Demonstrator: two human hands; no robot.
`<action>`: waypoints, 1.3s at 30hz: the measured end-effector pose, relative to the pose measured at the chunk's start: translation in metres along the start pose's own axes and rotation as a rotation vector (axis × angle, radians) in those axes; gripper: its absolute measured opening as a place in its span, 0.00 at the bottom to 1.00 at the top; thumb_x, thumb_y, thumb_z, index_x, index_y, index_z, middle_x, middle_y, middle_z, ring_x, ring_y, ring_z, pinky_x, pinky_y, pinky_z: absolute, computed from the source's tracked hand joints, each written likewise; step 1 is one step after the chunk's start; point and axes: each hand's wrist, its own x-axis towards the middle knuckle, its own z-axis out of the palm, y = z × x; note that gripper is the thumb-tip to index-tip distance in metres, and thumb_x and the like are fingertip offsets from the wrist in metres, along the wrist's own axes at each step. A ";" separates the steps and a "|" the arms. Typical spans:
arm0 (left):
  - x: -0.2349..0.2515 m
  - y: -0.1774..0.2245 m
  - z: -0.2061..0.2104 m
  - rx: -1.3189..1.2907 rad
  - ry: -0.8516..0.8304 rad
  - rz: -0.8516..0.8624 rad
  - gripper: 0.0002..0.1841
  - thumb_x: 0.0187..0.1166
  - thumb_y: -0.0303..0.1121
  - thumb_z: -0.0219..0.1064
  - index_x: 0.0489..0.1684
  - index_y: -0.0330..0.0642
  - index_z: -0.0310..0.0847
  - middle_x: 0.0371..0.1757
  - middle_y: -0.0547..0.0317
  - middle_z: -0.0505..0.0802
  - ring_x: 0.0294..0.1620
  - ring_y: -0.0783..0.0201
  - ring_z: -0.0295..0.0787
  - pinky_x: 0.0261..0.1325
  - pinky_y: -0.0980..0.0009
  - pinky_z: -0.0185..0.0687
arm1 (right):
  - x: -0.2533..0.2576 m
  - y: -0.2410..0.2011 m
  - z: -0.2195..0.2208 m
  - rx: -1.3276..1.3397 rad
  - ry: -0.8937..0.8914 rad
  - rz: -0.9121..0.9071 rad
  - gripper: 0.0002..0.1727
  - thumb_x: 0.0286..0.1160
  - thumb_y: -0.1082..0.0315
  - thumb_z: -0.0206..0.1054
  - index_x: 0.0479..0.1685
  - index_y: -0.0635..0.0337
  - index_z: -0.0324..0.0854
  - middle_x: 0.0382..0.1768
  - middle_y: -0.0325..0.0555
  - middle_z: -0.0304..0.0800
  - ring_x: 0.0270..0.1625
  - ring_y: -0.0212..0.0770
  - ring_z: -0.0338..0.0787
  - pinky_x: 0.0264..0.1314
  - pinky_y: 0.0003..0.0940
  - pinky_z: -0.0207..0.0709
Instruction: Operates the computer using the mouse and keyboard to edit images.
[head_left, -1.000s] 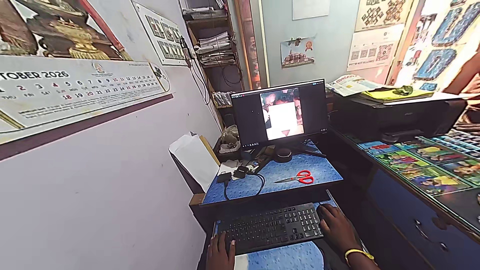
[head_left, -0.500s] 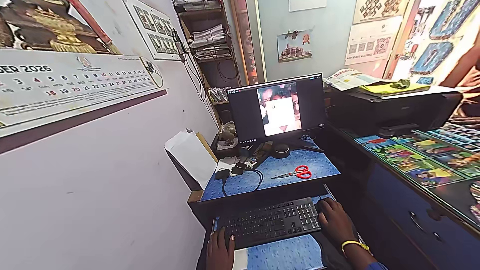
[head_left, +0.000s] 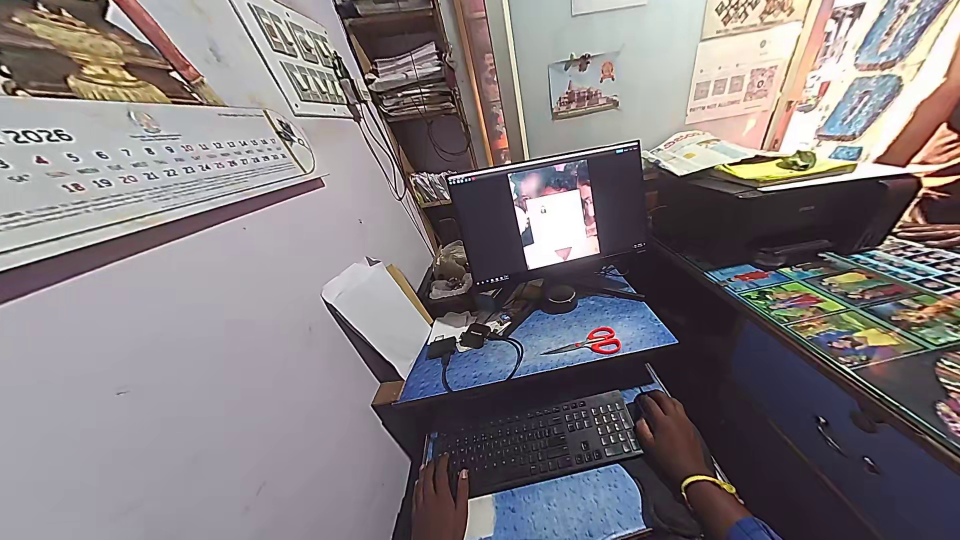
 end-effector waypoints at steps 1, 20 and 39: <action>0.000 0.000 0.000 -0.001 -0.001 0.001 0.36 0.85 0.57 0.47 0.79 0.36 0.74 0.80 0.29 0.77 0.83 0.31 0.69 0.84 0.38 0.61 | 0.000 0.000 0.000 0.000 -0.001 0.003 0.23 0.68 0.54 0.61 0.59 0.50 0.89 0.67 0.51 0.87 0.70 0.55 0.85 0.68 0.52 0.81; 0.002 0.005 -0.007 -0.001 -0.025 -0.012 0.35 0.85 0.56 0.48 0.79 0.36 0.74 0.79 0.29 0.77 0.83 0.31 0.69 0.84 0.39 0.62 | 0.004 -0.004 -0.006 0.008 -0.081 0.100 0.26 0.74 0.54 0.61 0.72 0.49 0.84 0.76 0.53 0.81 0.79 0.55 0.79 0.76 0.53 0.77; 0.003 0.005 -0.007 -0.011 -0.053 -0.034 0.35 0.85 0.56 0.48 0.80 0.36 0.73 0.81 0.30 0.76 0.84 0.32 0.68 0.85 0.39 0.60 | 0.002 -0.004 -0.005 0.024 -0.089 0.077 0.31 0.68 0.52 0.63 0.73 0.54 0.82 0.75 0.53 0.82 0.77 0.57 0.81 0.74 0.56 0.78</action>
